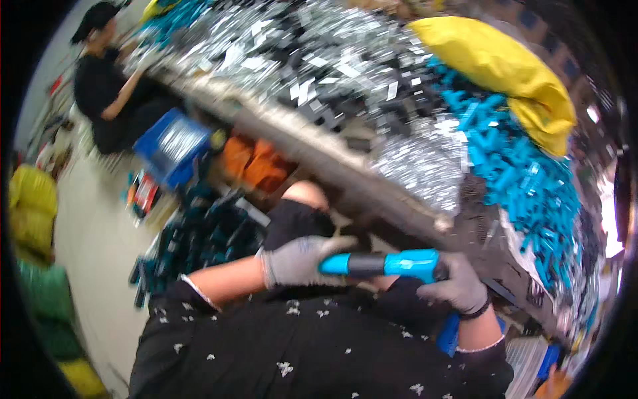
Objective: The person assembles tools by fitting metal rods, pins, and springs into cylindrical components and plastic handles by hand, placing the assembled tools into a storage box.
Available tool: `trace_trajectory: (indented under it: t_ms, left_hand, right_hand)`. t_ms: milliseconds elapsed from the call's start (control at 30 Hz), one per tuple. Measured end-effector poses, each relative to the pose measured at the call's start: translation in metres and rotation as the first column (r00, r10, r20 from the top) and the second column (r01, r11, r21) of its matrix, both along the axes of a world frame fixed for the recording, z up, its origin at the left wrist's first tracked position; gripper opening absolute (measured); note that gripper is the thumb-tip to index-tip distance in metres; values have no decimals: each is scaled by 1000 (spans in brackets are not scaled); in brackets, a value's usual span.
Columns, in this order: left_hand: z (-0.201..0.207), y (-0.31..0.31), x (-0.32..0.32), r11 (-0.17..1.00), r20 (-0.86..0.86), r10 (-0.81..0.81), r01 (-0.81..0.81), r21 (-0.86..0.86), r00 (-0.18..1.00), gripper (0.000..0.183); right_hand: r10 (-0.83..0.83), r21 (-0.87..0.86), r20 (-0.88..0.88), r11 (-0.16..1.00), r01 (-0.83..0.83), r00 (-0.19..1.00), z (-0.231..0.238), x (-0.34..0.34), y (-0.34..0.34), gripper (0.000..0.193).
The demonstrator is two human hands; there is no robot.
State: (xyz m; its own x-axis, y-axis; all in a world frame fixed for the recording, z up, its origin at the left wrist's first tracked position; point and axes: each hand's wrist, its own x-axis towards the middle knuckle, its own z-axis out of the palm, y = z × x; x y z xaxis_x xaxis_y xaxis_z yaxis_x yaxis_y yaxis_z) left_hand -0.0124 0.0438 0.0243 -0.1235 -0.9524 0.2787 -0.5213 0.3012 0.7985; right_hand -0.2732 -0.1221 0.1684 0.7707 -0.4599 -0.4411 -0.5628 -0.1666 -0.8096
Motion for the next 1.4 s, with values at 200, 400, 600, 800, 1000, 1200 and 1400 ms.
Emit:
trace_trajectory:
  t_ms: [200, 400, 600, 800, 1000, 1200, 1400]
  left_hand:
    - [65, 106, 57, 975, -59, 208, -202, 93, 976, 71]
    - [18, 245, 53, 537, -266, 843, -768, 349, 468, 48]
    - [-50, 274, 27, 439, -283, 897, -744, 504, 338, 40]
    - [-68, 252, 65, 569, 489, 683, -815, 109, 542, 55]
    - [-69, 247, 86, 465, -59, 880, -832, 301, 471, 39]
    - [-49, 229, 69, 450, 17, 891, -889, 87, 453, 30]
    - [-115, 229, 21, 507, 45, 861, -853, -120, 506, 37]
  right_hand:
    - [481, -228, 102, 864, -450, 871, -13, 115, 40, 38]
    - [710, -143, 67, 702, -698, 701, -61, 208, 109, 48]
    - [836, -273, 45, 536, -799, 546, -153, 253, 179, 45]
    - [742, -444, 241, 657, -609, 625, -215, 259, 195, 50]
    - [941, -548, -162, 166, -820, 298, -217, 259, 228, 42]
    - [899, -530, -262, 171, -831, 352, -269, 262, 245, 44]
    - [696, -538, -314, 430, -725, 646, -327, 307, 240, 62]
